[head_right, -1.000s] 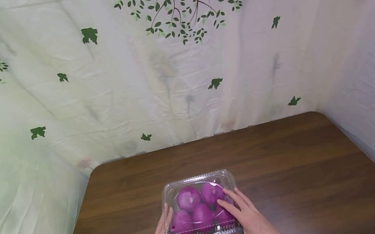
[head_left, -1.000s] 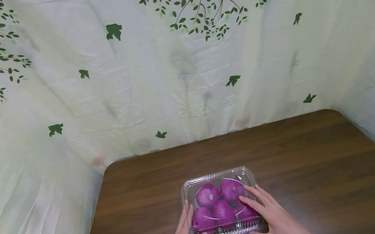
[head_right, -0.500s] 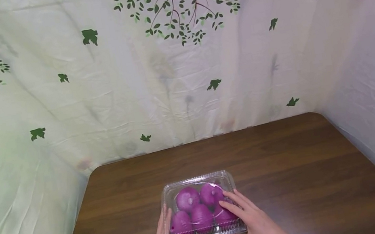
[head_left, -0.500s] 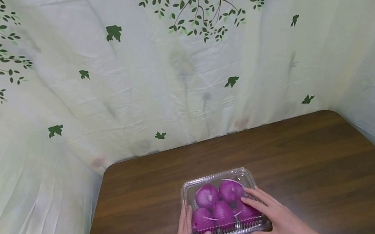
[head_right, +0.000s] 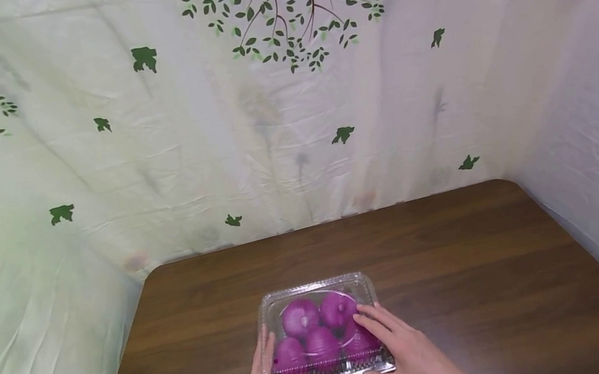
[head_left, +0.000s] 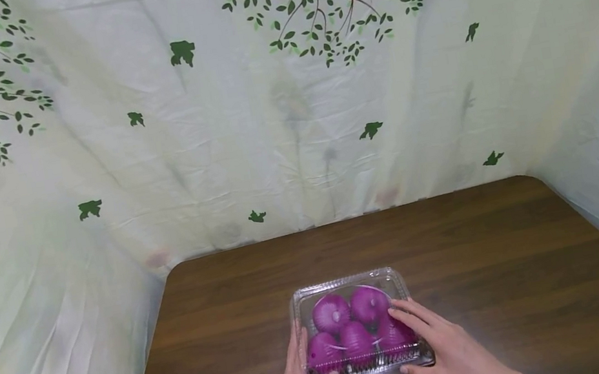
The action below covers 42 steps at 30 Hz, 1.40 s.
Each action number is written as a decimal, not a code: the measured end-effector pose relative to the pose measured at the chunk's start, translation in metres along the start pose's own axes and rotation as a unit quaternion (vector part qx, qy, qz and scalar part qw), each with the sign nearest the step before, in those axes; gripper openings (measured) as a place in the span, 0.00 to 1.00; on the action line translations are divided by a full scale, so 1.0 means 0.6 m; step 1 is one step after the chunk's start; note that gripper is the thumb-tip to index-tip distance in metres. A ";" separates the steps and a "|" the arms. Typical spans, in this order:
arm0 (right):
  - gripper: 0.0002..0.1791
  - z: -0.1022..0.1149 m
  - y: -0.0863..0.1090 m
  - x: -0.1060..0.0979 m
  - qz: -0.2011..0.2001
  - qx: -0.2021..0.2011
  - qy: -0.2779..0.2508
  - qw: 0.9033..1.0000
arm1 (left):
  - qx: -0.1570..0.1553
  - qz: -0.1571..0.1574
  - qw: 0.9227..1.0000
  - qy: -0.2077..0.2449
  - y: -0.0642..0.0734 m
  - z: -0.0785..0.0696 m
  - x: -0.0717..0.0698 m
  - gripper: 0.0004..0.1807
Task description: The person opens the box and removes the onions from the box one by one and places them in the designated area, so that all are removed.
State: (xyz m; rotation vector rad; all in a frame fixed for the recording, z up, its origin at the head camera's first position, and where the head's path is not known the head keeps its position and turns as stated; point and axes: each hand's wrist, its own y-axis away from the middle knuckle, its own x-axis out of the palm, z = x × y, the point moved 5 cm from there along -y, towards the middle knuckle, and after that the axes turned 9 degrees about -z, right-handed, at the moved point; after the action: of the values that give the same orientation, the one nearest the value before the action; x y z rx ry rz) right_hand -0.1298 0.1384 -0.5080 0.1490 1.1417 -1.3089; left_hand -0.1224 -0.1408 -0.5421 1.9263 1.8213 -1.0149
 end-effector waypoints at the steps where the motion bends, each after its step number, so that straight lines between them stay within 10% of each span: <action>1: 0.50 0.001 0.000 0.001 -0.004 0.000 0.001 1.000 | 0.001 -0.001 1.000 0.003 0.000 0.000 0.000 0.52; 26: 0.37 0.034 0.002 -0.003 -0.144 -0.082 0.040 0.985 | 0.026 -0.028 0.999 -0.028 -0.001 -0.003 -0.001 0.52; 36: 0.40 0.022 -0.016 -0.027 -0.080 -0.067 -0.003 0.995 | 0.049 -0.044 0.997 -0.044 -0.002 -0.007 -0.001 0.51; 42: 0.38 0.010 -0.053 -0.059 -0.046 -0.035 -0.017 0.998 | -0.006 -0.013 0.999 -0.042 -0.004 -0.001 0.003 0.52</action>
State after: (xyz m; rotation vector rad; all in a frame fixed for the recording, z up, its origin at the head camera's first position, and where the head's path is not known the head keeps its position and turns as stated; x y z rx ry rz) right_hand -0.1462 0.1479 -0.4643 0.0223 1.1759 -1.3456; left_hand -0.1246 -0.1391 -0.5424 1.8300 1.8056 -1.0728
